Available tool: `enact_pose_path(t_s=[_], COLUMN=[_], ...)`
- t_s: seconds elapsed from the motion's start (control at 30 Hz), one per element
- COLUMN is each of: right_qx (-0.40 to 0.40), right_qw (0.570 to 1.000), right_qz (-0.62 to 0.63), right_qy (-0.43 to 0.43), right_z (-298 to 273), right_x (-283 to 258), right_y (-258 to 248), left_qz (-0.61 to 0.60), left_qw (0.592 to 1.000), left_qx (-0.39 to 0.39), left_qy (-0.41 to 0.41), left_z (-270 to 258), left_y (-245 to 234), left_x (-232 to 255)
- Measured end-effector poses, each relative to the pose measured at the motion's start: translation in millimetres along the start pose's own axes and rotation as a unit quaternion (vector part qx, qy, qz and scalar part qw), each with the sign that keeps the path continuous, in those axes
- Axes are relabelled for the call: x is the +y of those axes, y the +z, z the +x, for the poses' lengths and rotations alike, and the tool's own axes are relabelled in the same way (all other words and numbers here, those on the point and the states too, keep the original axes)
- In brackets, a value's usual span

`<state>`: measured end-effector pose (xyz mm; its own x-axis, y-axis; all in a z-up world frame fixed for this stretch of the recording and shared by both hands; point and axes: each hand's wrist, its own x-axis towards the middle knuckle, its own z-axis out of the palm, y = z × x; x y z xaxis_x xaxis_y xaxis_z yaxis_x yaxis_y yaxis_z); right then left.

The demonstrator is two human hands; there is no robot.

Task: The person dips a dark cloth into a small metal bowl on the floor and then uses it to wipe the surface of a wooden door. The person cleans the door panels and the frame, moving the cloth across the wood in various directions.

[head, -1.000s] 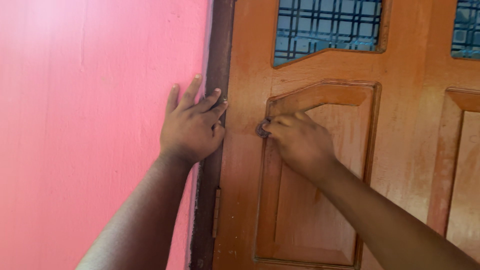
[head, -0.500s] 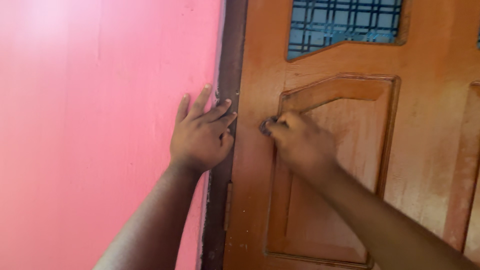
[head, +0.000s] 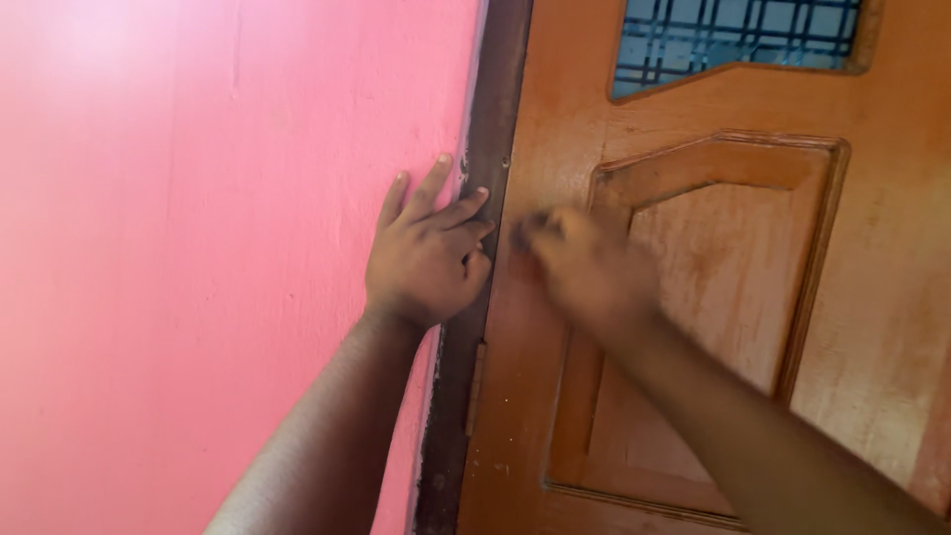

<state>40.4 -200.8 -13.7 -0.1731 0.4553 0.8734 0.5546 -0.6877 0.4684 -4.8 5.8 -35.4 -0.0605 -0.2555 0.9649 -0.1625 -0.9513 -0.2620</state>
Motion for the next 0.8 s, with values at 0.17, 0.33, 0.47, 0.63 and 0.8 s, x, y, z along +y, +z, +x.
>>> enact_pose_path(t_s=[0.17,0.33,0.47,0.63,0.8], right_qx=[-0.050,-0.074,-0.061,-0.040,-0.110], right_qw=[0.992,0.997,0.998,0.999,0.993], right_qz=[0.010,0.014,-0.026,-0.025,0.002], right_qy=[0.116,-0.032,-0.018,-0.014,-0.029], right_z=[16,-7,19,28,17], right_x=[-6,-23,-12,-20,-34], right_y=[5,5,5,7,5], left_qz=[-0.003,0.008,0.058,0.066,0.057], left_qw=[1.000,1.000,0.993,0.993,0.992], left_qx=[-0.001,0.014,0.087,0.070,0.087], left_qy=[0.004,-0.007,-0.045,-0.073,-0.068], left_z=[-1,-2,-7,-9,-9], left_y=[1,0,2,7,7], left_x=[-2,0,3,1,1])
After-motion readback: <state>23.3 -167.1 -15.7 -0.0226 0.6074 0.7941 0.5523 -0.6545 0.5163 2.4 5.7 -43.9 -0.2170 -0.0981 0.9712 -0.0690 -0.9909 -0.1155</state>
